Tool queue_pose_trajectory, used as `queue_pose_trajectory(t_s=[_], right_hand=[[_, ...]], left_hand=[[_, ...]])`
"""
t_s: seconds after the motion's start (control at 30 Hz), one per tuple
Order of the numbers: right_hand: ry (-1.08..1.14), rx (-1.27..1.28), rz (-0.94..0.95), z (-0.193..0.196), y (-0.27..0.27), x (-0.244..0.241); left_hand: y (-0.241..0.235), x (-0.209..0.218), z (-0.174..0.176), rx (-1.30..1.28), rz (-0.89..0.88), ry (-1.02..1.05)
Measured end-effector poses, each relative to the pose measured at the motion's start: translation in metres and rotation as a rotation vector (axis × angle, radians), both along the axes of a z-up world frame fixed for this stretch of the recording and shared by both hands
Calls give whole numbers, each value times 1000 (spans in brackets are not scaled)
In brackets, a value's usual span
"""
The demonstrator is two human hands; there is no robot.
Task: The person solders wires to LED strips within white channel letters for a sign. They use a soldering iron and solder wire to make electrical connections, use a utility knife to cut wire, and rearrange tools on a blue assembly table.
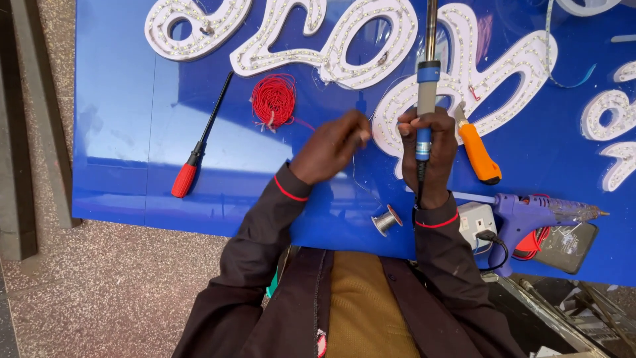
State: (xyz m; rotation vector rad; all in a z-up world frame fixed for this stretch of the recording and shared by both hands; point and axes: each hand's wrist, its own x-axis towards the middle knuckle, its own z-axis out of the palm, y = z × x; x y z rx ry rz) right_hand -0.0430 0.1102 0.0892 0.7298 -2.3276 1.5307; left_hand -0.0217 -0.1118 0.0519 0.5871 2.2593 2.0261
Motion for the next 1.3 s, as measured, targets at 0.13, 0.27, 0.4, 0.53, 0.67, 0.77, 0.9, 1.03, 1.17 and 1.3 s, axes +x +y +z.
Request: queue_pose_trajectory(t_s=[0.13,0.27,0.4,0.53,0.67,0.77,0.9,1.03,1.17,1.3], right_hand=[[62,-144,27,-4,-4,-12],[78,24,2,13,-11,-15],[120,125,12,3,-18,-21],[101,144,3,-8,-23,-20],[90,174,18,-20,-19,-20],[124,182,32,-26,-17,-23],[117,181,12,-26,-18,-25],[80,150,8,-22,-19,-24],[29,112,-2,-23,-17,-24],[14,115,-14,-25,-16,-25]], left_hand=[[-35,-31,-14,-154,328,60],[-65,-58,-23,-241,504,80],[-73,-77,-38,-272,582,210],[-70,-74,-39,-283,591,190],[-71,-75,-41,-277,601,203],[-70,-74,-35,-300,635,253],[-64,-70,-34,-367,575,316],[-64,-72,-36,-366,498,327],[-64,-84,-30,-385,522,286],[-71,-102,-32,-465,398,118]])
